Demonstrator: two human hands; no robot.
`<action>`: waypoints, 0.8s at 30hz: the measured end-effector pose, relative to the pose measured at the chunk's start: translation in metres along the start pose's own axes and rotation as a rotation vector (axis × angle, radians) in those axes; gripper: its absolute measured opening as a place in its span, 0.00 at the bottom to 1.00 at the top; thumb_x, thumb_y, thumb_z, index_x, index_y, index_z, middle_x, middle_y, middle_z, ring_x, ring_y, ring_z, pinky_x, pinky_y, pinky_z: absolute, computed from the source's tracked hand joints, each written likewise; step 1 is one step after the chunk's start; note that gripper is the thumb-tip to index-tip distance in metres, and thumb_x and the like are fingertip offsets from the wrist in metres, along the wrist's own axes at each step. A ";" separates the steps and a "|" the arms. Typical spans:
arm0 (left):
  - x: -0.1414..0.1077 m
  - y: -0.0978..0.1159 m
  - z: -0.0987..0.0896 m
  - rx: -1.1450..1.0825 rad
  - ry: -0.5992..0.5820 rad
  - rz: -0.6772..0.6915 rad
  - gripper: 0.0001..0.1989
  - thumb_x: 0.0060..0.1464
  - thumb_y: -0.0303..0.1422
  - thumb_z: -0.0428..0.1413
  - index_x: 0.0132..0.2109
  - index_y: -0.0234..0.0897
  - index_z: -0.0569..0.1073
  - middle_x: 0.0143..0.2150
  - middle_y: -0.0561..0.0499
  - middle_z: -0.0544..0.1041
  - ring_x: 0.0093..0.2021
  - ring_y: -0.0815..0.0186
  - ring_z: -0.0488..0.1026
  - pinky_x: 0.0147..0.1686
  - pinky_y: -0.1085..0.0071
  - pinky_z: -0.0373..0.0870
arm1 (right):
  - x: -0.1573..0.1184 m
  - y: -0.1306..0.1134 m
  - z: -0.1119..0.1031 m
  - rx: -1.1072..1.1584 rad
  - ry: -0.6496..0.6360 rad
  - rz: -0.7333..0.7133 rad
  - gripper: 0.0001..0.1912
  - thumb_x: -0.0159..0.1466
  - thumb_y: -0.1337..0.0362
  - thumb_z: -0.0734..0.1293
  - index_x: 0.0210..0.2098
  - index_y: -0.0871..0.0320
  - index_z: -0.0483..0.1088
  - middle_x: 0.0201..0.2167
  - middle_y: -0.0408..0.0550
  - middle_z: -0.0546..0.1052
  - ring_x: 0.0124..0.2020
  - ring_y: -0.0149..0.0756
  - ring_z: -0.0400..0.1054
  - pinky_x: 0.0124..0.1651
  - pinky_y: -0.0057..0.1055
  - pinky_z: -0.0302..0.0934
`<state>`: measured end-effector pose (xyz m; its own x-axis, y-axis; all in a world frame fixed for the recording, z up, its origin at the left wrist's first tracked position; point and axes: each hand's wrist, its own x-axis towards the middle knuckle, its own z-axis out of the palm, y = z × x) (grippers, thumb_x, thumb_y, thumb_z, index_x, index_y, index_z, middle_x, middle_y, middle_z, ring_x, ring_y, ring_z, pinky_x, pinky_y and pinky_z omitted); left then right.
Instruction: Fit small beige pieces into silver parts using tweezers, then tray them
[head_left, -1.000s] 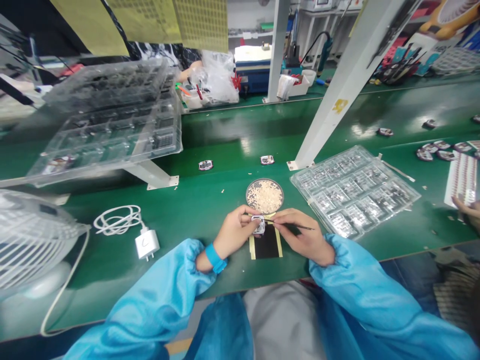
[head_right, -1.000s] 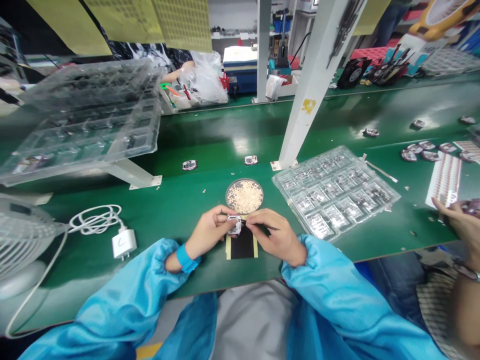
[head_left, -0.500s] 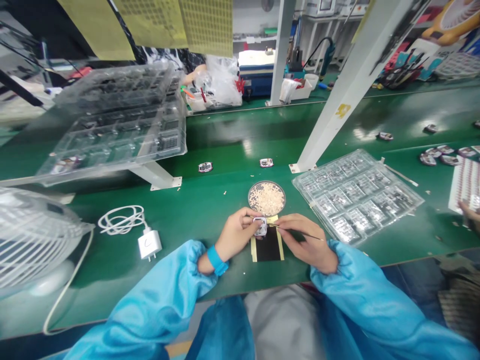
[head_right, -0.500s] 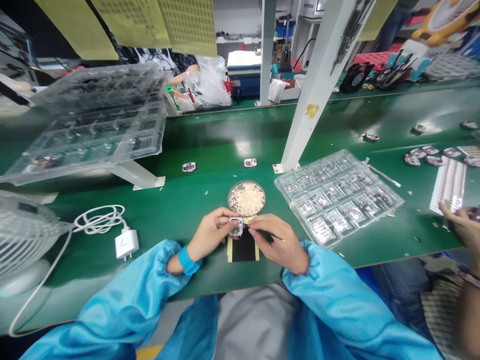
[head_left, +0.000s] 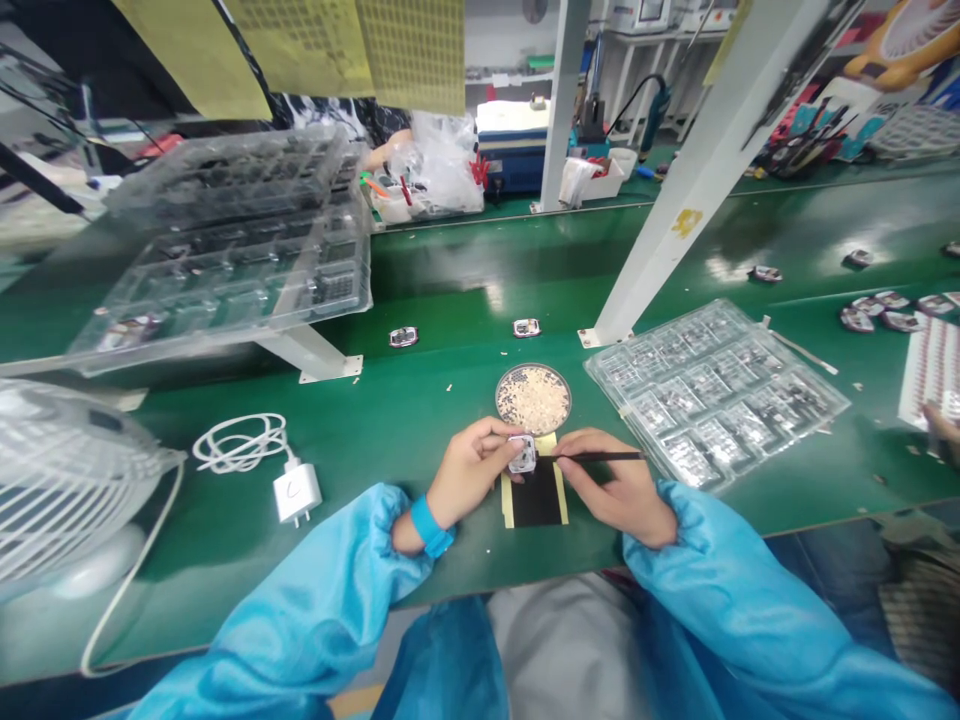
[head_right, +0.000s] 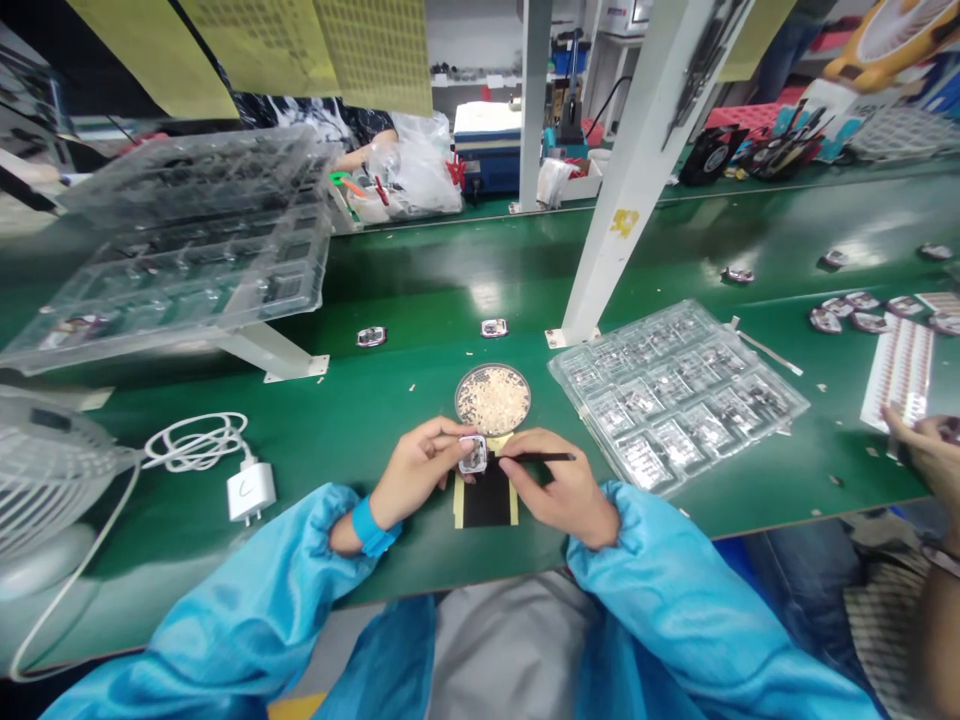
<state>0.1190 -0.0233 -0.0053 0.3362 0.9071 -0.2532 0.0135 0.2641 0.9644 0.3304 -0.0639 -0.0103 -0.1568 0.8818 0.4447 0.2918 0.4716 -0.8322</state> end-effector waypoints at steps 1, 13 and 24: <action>0.000 -0.001 0.000 0.001 -0.001 0.003 0.18 0.53 0.43 0.64 0.43 0.34 0.75 0.33 0.47 0.83 0.24 0.66 0.78 0.17 0.76 0.68 | 0.000 0.000 0.001 -0.002 -0.006 -0.006 0.11 0.63 0.73 0.69 0.44 0.54 0.72 0.40 0.50 0.78 0.44 0.40 0.74 0.49 0.40 0.70; 0.002 -0.005 -0.007 0.047 -0.018 0.016 0.17 0.56 0.41 0.62 0.45 0.32 0.73 0.32 0.45 0.83 0.24 0.65 0.79 0.14 0.81 0.57 | -0.006 0.007 -0.004 0.284 -0.049 0.181 0.03 0.67 0.69 0.67 0.39 0.55 0.69 0.40 0.49 0.78 0.45 0.38 0.75 0.49 0.39 0.70; -0.001 -0.017 0.001 0.085 0.057 0.137 0.15 0.55 0.39 0.63 0.44 0.32 0.77 0.35 0.46 0.81 0.32 0.63 0.80 0.31 0.69 0.80 | -0.007 0.002 0.000 -0.072 -0.049 -0.107 0.14 0.62 0.75 0.69 0.45 0.54 0.72 0.41 0.50 0.79 0.45 0.39 0.74 0.48 0.38 0.71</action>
<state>0.1197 -0.0296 -0.0210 0.2863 0.9505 -0.1205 0.0518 0.1102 0.9926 0.3324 -0.0695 -0.0148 -0.2363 0.8263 0.5112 0.3374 0.5632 -0.7543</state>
